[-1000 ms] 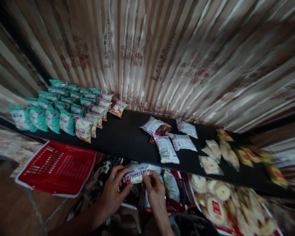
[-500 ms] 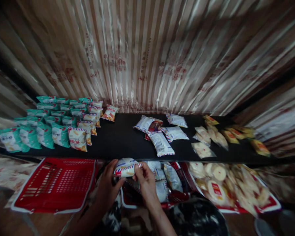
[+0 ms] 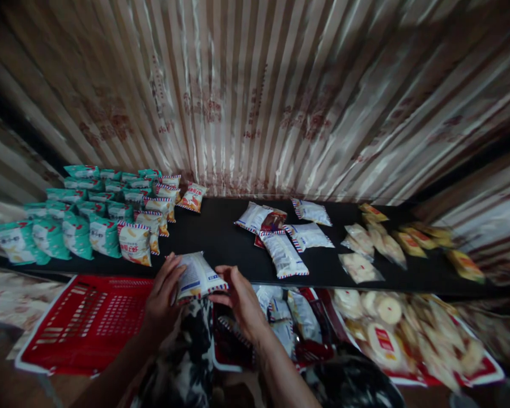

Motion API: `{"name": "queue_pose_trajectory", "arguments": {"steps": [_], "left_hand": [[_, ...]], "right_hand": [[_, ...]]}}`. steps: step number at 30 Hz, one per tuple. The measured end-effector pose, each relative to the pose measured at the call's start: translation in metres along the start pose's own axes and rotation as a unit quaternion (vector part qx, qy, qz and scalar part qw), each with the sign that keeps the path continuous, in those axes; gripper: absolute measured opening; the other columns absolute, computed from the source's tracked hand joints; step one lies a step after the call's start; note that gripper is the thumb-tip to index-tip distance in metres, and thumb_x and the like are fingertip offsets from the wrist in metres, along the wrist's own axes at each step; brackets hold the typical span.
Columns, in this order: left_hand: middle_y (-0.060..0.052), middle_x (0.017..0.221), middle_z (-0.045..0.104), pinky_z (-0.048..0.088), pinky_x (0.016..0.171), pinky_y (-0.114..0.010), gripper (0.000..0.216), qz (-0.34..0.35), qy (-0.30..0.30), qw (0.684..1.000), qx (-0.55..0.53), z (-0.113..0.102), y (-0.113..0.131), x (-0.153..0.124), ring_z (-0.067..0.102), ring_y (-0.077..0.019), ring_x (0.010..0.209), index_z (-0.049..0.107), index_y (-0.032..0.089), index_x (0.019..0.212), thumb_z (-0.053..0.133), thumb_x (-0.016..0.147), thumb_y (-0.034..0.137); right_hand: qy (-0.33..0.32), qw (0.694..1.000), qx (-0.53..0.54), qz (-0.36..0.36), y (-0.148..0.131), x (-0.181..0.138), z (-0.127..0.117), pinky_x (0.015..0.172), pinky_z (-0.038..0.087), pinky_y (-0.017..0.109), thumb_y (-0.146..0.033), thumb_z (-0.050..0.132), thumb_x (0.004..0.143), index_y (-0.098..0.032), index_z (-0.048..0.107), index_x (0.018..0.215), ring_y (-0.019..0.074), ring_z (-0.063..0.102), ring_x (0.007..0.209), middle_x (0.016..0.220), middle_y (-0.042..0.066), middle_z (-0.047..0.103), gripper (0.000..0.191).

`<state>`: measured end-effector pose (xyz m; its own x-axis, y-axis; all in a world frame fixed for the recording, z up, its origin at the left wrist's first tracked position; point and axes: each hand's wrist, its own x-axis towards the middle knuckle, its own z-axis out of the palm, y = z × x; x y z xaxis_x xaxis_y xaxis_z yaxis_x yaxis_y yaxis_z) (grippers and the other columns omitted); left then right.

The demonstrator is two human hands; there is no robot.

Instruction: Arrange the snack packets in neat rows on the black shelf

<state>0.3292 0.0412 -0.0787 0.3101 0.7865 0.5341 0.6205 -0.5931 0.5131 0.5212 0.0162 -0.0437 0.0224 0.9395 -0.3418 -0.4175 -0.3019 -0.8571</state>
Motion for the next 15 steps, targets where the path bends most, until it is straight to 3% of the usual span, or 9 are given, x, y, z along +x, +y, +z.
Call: {"name": "queue_pose_trajectory", "arguments": {"steps": [3, 7, 11, 15], "left_hand": [[-0.01, 0.139, 0.041, 0.034, 0.108, -0.048, 0.037, 0.06, -0.011, 0.997, 0.041, -0.006, -0.006, 0.004, 0.025, -0.0263, 0.136, 0.045, 0.02, 0.125, 0.036, 0.09, 0.015], [-0.011, 0.139, 0.042, 0.038, 0.106, -0.044, 0.036, 0.096, -0.038, 0.992, 0.073, -0.008, -0.013, 0.004, 0.025, -0.0265, 0.136, 0.049, 0.02, 0.124, 0.039, 0.089, 0.016], [-0.013, 0.136, 0.045, 0.04, 0.104, -0.045, 0.035, 0.091, -0.026, 0.992, 0.088, -0.006, -0.02, 0.005, 0.027, -0.0271, 0.135, 0.05, 0.017, 0.122, 0.038, 0.09, 0.016], [-0.015, 0.131, 0.048, 0.04, 0.103, -0.045, 0.034, 0.039, -0.013, 0.997, 0.064, -0.004, -0.025, 0.008, 0.034, -0.0262, 0.132, 0.049, 0.014, 0.122, 0.036, 0.091, 0.021]], "right_hand": [[-0.007, 0.999, -0.025, 0.042, -0.001, 0.01, 0.001, 0.064, 0.05, 0.027, -0.056, 0.061, 0.073, -0.023, 0.064, 0.1, 0.0188, 0.061, 0.085, 0.094, 0.004, 0.064, 0.043], [-0.039, 0.996, -0.053, 0.064, 0.003, 0.02, 0.006, 0.065, 0.047, 0.027, -0.05, 0.072, 0.065, -0.021, 0.06, 0.11, 0.0167, 0.061, 0.074, 0.083, 0.002, 0.066, 0.055], [-0.048, 0.996, -0.033, 0.074, 0.003, 0.025, 0.014, 0.066, 0.046, 0.027, -0.05, 0.073, 0.064, -0.02, 0.059, 0.112, 0.0162, 0.061, 0.073, 0.085, 0.003, 0.067, 0.058], [-0.041, 0.996, -0.007, 0.079, 0.002, 0.034, 0.016, 0.068, 0.046, 0.026, -0.059, 0.063, 0.072, -0.021, 0.064, 0.107, 0.0166, 0.06, 0.083, 0.1, 0.005, 0.067, 0.051]]}}
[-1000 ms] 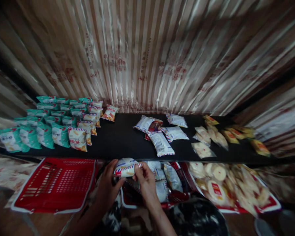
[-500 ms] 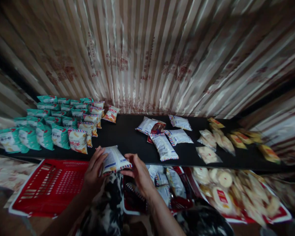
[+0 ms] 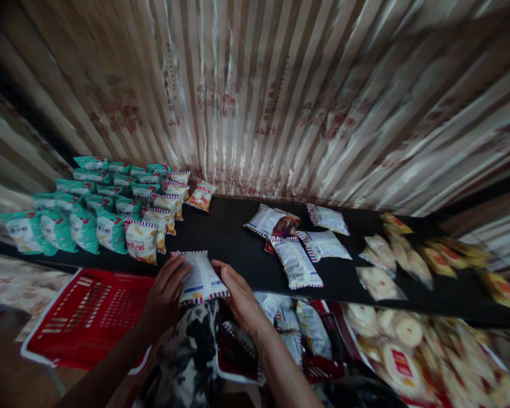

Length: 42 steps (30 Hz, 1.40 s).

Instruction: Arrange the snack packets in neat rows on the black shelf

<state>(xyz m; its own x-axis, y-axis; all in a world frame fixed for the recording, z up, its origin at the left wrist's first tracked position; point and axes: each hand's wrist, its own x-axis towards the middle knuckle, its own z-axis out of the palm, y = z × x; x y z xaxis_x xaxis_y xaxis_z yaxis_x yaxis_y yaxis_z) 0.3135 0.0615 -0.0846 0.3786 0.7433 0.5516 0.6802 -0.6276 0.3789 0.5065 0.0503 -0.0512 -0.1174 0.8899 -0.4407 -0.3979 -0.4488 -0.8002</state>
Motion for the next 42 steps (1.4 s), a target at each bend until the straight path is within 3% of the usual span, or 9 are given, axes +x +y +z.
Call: {"name": "queue_pose_trajectory", "arguments": {"steps": [2, 5, 10, 14, 18, 22, 26, 30, 42], "left_hand": [[-0.016, 0.129, 0.049, 0.042, 0.101, -0.044, 0.037, -0.048, 0.007, 0.998, -0.033, 0.001, -0.002, 0.001, 0.042, -0.0256, 0.126, 0.046, 0.014, 0.124, 0.039, 0.091, 0.029], [-0.014, 0.117, 0.057, 0.049, 0.091, -0.041, 0.04, -0.158, 0.009, 0.983, -0.093, 0.002, -0.005, 0.003, 0.055, -0.0245, 0.11, 0.05, 0.015, 0.117, 0.047, 0.086, 0.04], [-0.006, 0.086, 0.065, 0.052, 0.07, -0.034, 0.03, -0.313, -0.031, 0.926, -0.209, 0.001, -0.006, 0.016, 0.062, -0.021, 0.079, 0.059, 0.016, 0.09, 0.056, 0.076, 0.043], [-0.006, 0.093, 0.067, 0.051, 0.073, -0.032, 0.037, -0.362, -0.044, 0.875, -0.318, 0.003, -0.011, 0.028, 0.064, -0.021, 0.084, 0.059, 0.016, 0.101, 0.055, 0.077, 0.043], [-0.009, 0.104, 0.066, 0.051, 0.081, -0.034, 0.045, -0.383, -0.042, 0.865, -0.322, 0.015, -0.019, 0.03, 0.063, -0.0225, 0.093, 0.055, 0.015, 0.113, 0.054, 0.079, 0.044], [-0.013, 0.116, 0.06, 0.048, 0.089, -0.037, 0.051, -0.372, 0.005, 0.887, -0.274, 0.03, -0.023, 0.027, 0.059, -0.0225, 0.104, 0.044, 0.013, 0.126, 0.051, 0.082, 0.038], [-0.017, 0.129, 0.049, 0.048, 0.091, -0.04, 0.049, -0.289, 0.062, 0.941, -0.163, 0.039, -0.02, 0.029, 0.049, -0.0249, 0.118, 0.04, 0.012, 0.129, 0.047, 0.085, 0.031], [-0.014, 0.138, 0.041, 0.045, 0.098, -0.041, 0.045, -0.207, 0.069, 0.97, -0.104, 0.047, -0.02, 0.037, 0.038, -0.024, 0.128, 0.038, 0.016, 0.132, 0.042, 0.089, 0.026], [-0.015, 0.135, 0.047, 0.034, 0.108, -0.044, 0.041, -0.172, 0.037, 0.984, -0.003, 0.075, -0.055, 0.081, 0.033, -0.0247, 0.132, 0.048, 0.007, 0.125, 0.033, 0.087, 0.012]], "right_hand": [[0.024, 1.0, -0.012, -0.013, 0.002, 0.009, -0.004, 0.069, 0.046, 0.027, -0.063, 0.056, 0.074, -0.021, 0.066, 0.104, 0.0185, 0.059, 0.089, 0.104, 0.007, 0.066, 0.052], [0.035, 0.993, -0.091, -0.064, 0.009, 0.024, -0.011, 0.074, 0.047, 0.029, -0.059, 0.062, 0.071, -0.023, 0.065, 0.106, 0.0198, 0.058, 0.094, 0.106, 0.006, 0.066, 0.05], [-0.022, 0.963, -0.23, -0.137, 0.014, 0.039, -0.01, 0.088, 0.045, 0.035, -0.045, 0.07, 0.069, -0.024, 0.058, 0.119, 0.0185, 0.058, 0.096, 0.12, 0.005, 0.059, 0.056], [-0.071, 0.961, -0.231, -0.138, 0.012, 0.044, 0.001, 0.088, 0.047, 0.036, -0.042, 0.069, 0.07, -0.023, 0.054, 0.122, 0.0188, 0.06, 0.094, 0.114, 0.004, 0.063, 0.057], [-0.059, 0.967, -0.201, -0.145, 0.014, 0.055, 0.008, 0.084, 0.049, 0.036, -0.043, 0.067, 0.072, -0.021, 0.059, 0.111, 0.0201, 0.063, 0.089, 0.103, 0.004, 0.068, 0.046], [-0.016, 0.966, -0.214, -0.147, 0.016, 0.071, 0.008, 0.082, 0.051, 0.036, -0.042, 0.066, 0.071, -0.019, 0.062, 0.106, 0.0215, 0.064, 0.088, 0.098, 0.005, 0.07, 0.041], [0.042, 0.964, -0.215, -0.152, 0.011, 0.092, 0.011, 0.078, 0.051, 0.035, -0.045, 0.065, 0.07, -0.018, 0.063, 0.097, 0.0222, 0.065, 0.084, 0.091, 0.006, 0.071, 0.038], [0.094, 0.949, -0.24, -0.183, 0.006, 0.118, 0.015, 0.073, 0.052, 0.033, -0.045, 0.06, 0.072, -0.017, 0.062, 0.098, 0.021, 0.065, 0.078, 0.088, 0.006, 0.071, 0.038], [0.201, 0.881, -0.378, -0.203, -0.016, 0.186, 0.034, 0.074, 0.05, 0.029, -0.044, 0.056, 0.077, -0.019, 0.063, 0.104, 0.019, 0.065, 0.081, 0.09, 0.005, 0.071, 0.037]]}}
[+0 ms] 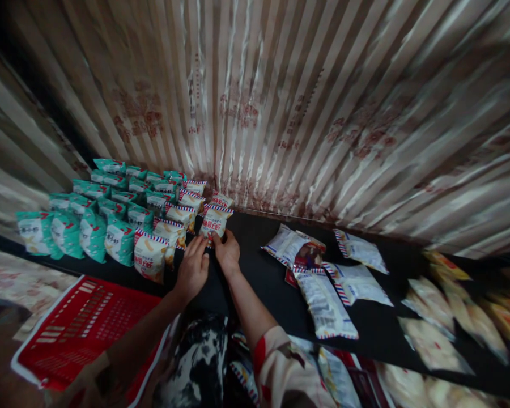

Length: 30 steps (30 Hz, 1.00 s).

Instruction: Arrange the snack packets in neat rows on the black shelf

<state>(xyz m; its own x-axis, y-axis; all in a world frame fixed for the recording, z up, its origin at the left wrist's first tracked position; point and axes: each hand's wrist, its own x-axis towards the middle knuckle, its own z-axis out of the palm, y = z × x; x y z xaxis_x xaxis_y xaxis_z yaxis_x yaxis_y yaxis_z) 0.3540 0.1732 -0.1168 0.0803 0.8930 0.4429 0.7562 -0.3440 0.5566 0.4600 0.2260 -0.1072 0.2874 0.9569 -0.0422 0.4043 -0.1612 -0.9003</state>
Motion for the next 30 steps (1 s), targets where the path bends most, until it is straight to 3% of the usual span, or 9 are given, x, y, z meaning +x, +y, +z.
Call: {"name": "queue_pose_trajectory", "arguments": {"steps": [5, 8, 13, 23, 30], "left_hand": [[-0.014, 0.134, 0.048, 0.033, 0.109, -0.045, 0.043, -0.007, -0.003, 1.0, -0.004, 0.008, -0.009, 0.011, 0.034, -0.0245, 0.131, 0.048, 0.008, 0.125, 0.033, 0.085, 0.011], [-0.012, 0.136, 0.047, 0.033, 0.108, -0.047, 0.044, -0.015, 0.005, 1.0, -0.01, 0.013, -0.013, 0.012, 0.033, -0.0242, 0.132, 0.048, 0.011, 0.126, 0.035, 0.084, 0.01], [-0.014, 0.138, 0.044, 0.03, 0.11, -0.044, 0.044, 0.0, -0.011, 1.0, -0.002, 0.015, -0.021, 0.008, 0.027, -0.0238, 0.135, 0.046, 0.008, 0.127, 0.034, 0.085, 0.01], [-0.017, 0.14, 0.04, 0.029, 0.11, -0.048, 0.042, 0.037, 0.01, 0.999, 0.002, 0.022, -0.027, 0.0, 0.018, -0.0239, 0.138, 0.044, 0.006, 0.126, 0.03, 0.087, 0.01], [-0.016, 0.135, 0.045, 0.033, 0.107, -0.047, 0.037, 0.05, 0.034, 0.998, -0.016, 0.01, -0.014, -0.012, 0.031, -0.0235, 0.133, 0.053, 0.011, 0.115, 0.031, 0.086, 0.011]], "right_hand": [[0.013, 0.999, -0.051, 0.011, -0.009, 0.008, 0.006, 0.075, 0.048, 0.032, -0.047, 0.055, 0.078, -0.018, 0.059, 0.111, 0.0204, 0.064, 0.083, 0.096, 0.008, 0.069, 0.044], [0.001, 0.997, -0.069, 0.018, -0.01, 0.011, 0.008, 0.077, 0.047, 0.032, -0.046, 0.053, 0.08, -0.019, 0.057, 0.114, 0.0208, 0.063, 0.087, 0.099, 0.008, 0.068, 0.043], [-0.024, 0.995, -0.091, 0.014, -0.006, 0.014, 0.009, 0.079, 0.046, 0.034, -0.044, 0.052, 0.081, -0.017, 0.058, 0.112, 0.0231, 0.063, 0.092, 0.102, 0.011, 0.067, 0.042], [-0.011, 1.0, 0.021, -0.015, 0.01, 0.009, 0.01, 0.083, 0.047, 0.031, -0.046, 0.055, 0.079, -0.018, 0.055, 0.116, 0.0186, 0.062, 0.093, 0.104, 0.008, 0.067, 0.047], [0.027, 0.998, 0.048, -0.034, 0.018, -0.02, -0.011, 0.086, 0.048, 0.032, -0.042, 0.05, 0.081, -0.015, 0.055, 0.116, 0.0198, 0.059, 0.101, 0.114, 0.011, 0.062, 0.045]]}}
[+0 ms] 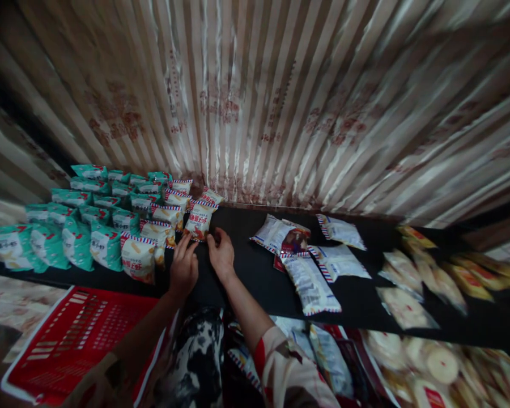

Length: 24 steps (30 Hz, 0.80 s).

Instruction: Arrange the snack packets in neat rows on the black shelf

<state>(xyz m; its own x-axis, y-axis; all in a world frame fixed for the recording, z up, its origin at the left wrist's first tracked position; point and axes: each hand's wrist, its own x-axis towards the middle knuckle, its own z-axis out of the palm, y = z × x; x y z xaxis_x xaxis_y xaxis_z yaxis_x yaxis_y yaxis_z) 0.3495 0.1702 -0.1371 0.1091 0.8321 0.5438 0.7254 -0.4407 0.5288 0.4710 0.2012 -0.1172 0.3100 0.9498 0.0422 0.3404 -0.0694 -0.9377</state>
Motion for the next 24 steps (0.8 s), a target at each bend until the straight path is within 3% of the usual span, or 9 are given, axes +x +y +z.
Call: {"name": "queue_pose_trajectory", "arguments": {"steps": [4, 7, 9, 12, 16, 19, 24], "left_hand": [[-0.011, 0.121, 0.057, 0.043, 0.099, -0.04, 0.034, -0.025, 0.005, 0.998, -0.058, -0.013, 0.03, -0.022, 0.05, -0.0196, 0.116, 0.059, 0.016, 0.105, 0.031, 0.086, 0.012], [-0.009, 0.111, 0.06, 0.046, 0.095, -0.034, 0.034, -0.052, -0.038, 0.991, -0.116, -0.024, 0.068, -0.049, 0.056, -0.0168, 0.107, 0.06, 0.017, 0.099, 0.031, 0.084, 0.009], [-0.008, 0.104, 0.062, 0.048, 0.091, -0.03, 0.033, -0.063, -0.09, 0.98, -0.163, -0.029, 0.094, -0.072, 0.058, -0.0156, 0.101, 0.06, 0.018, 0.097, 0.032, 0.083, 0.009], [-0.007, 0.102, 0.062, 0.049, 0.087, -0.027, 0.035, -0.096, -0.217, 0.95, -0.204, -0.03, 0.122, -0.107, 0.059, -0.0147, 0.098, 0.061, 0.019, 0.096, 0.031, 0.083, 0.009], [-0.011, 0.128, 0.051, 0.039, 0.103, -0.033, 0.042, -0.14, -0.353, 0.918, -0.113, -0.023, 0.135, -0.142, 0.048, -0.0206, 0.119, 0.058, 0.015, 0.114, 0.036, 0.079, 0.009], [-0.011, 0.142, 0.038, 0.03, 0.11, -0.036, 0.053, -0.139, -0.415, 0.897, -0.061, -0.018, 0.137, -0.152, 0.035, -0.0228, 0.131, 0.048, 0.013, 0.129, 0.038, 0.077, 0.01], [-0.015, 0.146, 0.031, 0.026, 0.111, -0.038, 0.061, -0.149, -0.482, 0.863, -0.04, -0.01, 0.144, -0.156, 0.027, -0.0278, 0.135, 0.04, 0.008, 0.135, 0.045, 0.075, 0.013]], "right_hand": [[0.003, 1.0, 0.027, -0.009, -0.002, -0.023, -0.023, 0.089, 0.047, 0.034, -0.04, 0.048, 0.083, -0.017, 0.056, 0.114, 0.0195, 0.059, 0.102, 0.113, 0.011, 0.063, 0.039], [0.01, 0.999, 0.05, -0.018, 0.0, -0.043, -0.039, 0.091, 0.047, 0.036, -0.041, 0.048, 0.083, -0.017, 0.055, 0.112, 0.0201, 0.059, 0.103, 0.112, 0.011, 0.063, 0.038], [0.014, 0.997, 0.069, -0.014, 0.003, -0.06, -0.051, 0.09, 0.047, 0.036, -0.041, 0.048, 0.084, -0.017, 0.055, 0.113, 0.0199, 0.06, 0.101, 0.111, 0.011, 0.063, 0.039], [0.014, 0.996, 0.091, 0.016, 0.009, -0.09, -0.073, 0.083, 0.05, 0.035, -0.042, 0.048, 0.084, -0.017, 0.053, 0.113, 0.018, 0.064, 0.088, 0.107, 0.011, 0.064, 0.038], [0.01, 0.999, 0.028, 0.035, 0.026, -0.134, -0.109, 0.077, 0.052, 0.035, -0.045, 0.047, 0.085, -0.019, 0.058, 0.106, 0.0196, 0.065, 0.081, 0.097, 0.009, 0.068, 0.036], [-0.013, 0.997, -0.063, 0.035, 0.049, -0.162, -0.135, 0.079, 0.051, 0.038, -0.045, 0.046, 0.084, -0.021, 0.063, 0.098, 0.0234, 0.066, 0.084, 0.09, 0.008, 0.07, 0.032], [-0.082, 0.976, -0.202, -0.023, 0.085, -0.194, -0.156, 0.085, 0.049, 0.039, -0.031, 0.041, 0.085, -0.022, 0.066, 0.097, 0.0243, 0.064, 0.093, 0.097, 0.009, 0.069, 0.029]]}}
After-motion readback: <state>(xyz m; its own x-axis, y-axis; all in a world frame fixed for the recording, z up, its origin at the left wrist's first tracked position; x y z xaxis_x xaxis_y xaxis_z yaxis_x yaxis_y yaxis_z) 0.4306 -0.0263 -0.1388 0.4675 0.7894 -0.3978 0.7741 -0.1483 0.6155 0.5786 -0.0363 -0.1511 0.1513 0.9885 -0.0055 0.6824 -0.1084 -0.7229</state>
